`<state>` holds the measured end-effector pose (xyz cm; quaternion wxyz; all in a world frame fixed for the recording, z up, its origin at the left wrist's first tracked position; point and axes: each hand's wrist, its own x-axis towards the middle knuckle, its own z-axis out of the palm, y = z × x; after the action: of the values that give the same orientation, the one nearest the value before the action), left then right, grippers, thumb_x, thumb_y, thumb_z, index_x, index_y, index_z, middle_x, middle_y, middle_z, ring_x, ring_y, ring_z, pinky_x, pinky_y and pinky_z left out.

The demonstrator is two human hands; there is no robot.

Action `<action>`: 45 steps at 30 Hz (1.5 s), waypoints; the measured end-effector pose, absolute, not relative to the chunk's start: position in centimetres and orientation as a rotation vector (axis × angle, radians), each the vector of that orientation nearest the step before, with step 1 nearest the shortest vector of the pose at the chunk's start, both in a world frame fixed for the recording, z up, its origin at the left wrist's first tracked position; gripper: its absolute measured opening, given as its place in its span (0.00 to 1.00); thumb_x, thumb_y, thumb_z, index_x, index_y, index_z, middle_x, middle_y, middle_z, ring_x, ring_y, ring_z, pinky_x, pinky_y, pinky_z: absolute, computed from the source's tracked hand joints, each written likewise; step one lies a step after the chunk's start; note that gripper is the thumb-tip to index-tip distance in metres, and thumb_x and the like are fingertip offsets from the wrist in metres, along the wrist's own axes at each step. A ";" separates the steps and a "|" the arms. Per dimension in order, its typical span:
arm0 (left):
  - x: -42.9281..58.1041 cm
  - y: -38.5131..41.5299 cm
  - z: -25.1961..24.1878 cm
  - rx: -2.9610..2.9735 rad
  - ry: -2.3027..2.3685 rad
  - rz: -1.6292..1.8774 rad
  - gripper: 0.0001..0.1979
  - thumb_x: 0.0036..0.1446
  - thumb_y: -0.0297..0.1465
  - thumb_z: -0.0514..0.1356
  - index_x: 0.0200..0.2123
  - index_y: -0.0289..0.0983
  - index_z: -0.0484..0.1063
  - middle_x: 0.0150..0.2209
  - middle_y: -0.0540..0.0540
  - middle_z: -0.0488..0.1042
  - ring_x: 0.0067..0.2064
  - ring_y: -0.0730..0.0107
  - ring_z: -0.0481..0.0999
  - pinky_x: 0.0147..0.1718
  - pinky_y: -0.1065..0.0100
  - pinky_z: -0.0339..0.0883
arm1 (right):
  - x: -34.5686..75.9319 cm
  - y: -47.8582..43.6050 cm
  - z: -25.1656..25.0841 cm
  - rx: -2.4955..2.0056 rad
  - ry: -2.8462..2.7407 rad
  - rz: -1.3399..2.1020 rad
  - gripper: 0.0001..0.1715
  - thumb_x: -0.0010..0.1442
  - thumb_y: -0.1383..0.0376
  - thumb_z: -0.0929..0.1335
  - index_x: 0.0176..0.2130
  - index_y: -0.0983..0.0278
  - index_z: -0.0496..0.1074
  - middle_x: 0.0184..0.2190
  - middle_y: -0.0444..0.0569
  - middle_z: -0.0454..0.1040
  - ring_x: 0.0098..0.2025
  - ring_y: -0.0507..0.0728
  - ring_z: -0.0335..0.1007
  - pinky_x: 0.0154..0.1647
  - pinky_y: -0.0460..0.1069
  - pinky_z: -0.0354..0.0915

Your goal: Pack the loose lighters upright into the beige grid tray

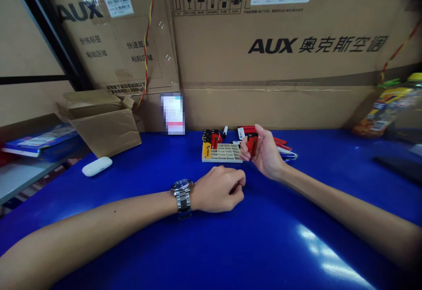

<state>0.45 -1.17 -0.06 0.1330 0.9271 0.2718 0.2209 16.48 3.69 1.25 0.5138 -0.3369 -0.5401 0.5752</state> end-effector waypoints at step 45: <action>0.5 -1.2 -0.1 2.703 0.790 0.640 0.04 0.51 0.23 0.54 0.31 0.35 0.67 0.23 0.52 0.68 0.24 0.74 0.64 0.28 0.71 0.59 | 15.9 3.5 1.2 -0.961 -1.427 1.339 0.18 0.60 0.52 0.58 0.27 0.62 0.60 0.16 0.40 0.61 0.14 0.48 0.54 0.13 0.44 0.48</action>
<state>0.54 -1.19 -0.07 0.1267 0.9284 0.2714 0.2200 15.90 3.51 1.21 0.4625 -0.3907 -0.5804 0.5446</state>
